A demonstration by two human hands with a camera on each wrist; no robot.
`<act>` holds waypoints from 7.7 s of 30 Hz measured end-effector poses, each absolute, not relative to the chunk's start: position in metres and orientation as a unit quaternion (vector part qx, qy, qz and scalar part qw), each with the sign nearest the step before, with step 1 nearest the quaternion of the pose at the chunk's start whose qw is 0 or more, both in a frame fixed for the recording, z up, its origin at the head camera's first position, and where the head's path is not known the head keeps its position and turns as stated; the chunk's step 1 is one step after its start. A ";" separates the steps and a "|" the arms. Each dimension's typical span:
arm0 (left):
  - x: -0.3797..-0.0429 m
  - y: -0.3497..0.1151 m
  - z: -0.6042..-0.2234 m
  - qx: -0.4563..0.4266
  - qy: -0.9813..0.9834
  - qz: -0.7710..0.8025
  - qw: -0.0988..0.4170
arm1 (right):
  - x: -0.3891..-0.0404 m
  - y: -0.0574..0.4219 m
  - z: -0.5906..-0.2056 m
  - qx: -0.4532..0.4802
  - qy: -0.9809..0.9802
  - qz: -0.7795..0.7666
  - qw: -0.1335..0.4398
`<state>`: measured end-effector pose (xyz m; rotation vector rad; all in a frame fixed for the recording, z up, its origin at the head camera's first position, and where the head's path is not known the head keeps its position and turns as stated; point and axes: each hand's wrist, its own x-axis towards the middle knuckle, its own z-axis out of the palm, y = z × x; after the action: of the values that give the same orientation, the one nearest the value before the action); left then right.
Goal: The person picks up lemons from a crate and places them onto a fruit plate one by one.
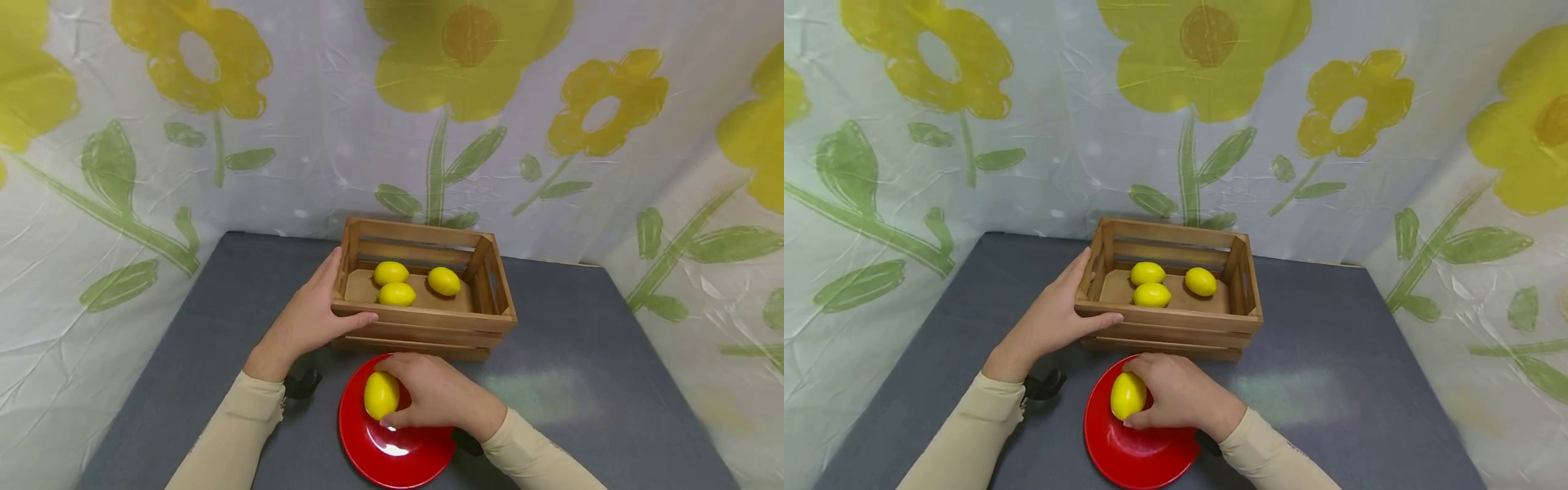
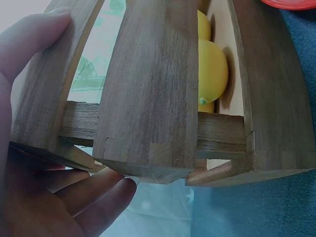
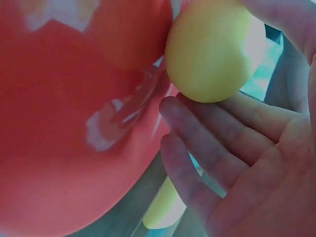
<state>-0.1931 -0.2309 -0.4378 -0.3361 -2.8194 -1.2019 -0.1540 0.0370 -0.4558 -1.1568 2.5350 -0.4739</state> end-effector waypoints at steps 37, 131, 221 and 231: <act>-0.191 -0.232 -0.440 -0.109 -0.917 -0.382 0.029 | -0.157 0.036 -0.448 -0.411 0.889 -0.141 0.145; -0.190 -0.230 -0.440 -0.115 -0.910 -0.395 0.045 | -0.329 -0.001 -0.379 -0.377 0.899 -0.020 0.222; -0.190 -0.230 -0.438 -0.122 -0.911 -0.392 0.047 | -0.317 0.032 -0.340 -0.382 0.902 -0.006 0.198; -0.192 -0.235 -0.436 -0.117 -0.914 -0.385 0.043 | -0.296 0.046 -0.316 -0.348 0.925 -0.004 0.152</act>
<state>-0.1919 -0.2348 -0.4360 -0.3568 -2.7964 -1.1782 -0.2963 0.0459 -0.3164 -0.9980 2.6551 -0.0119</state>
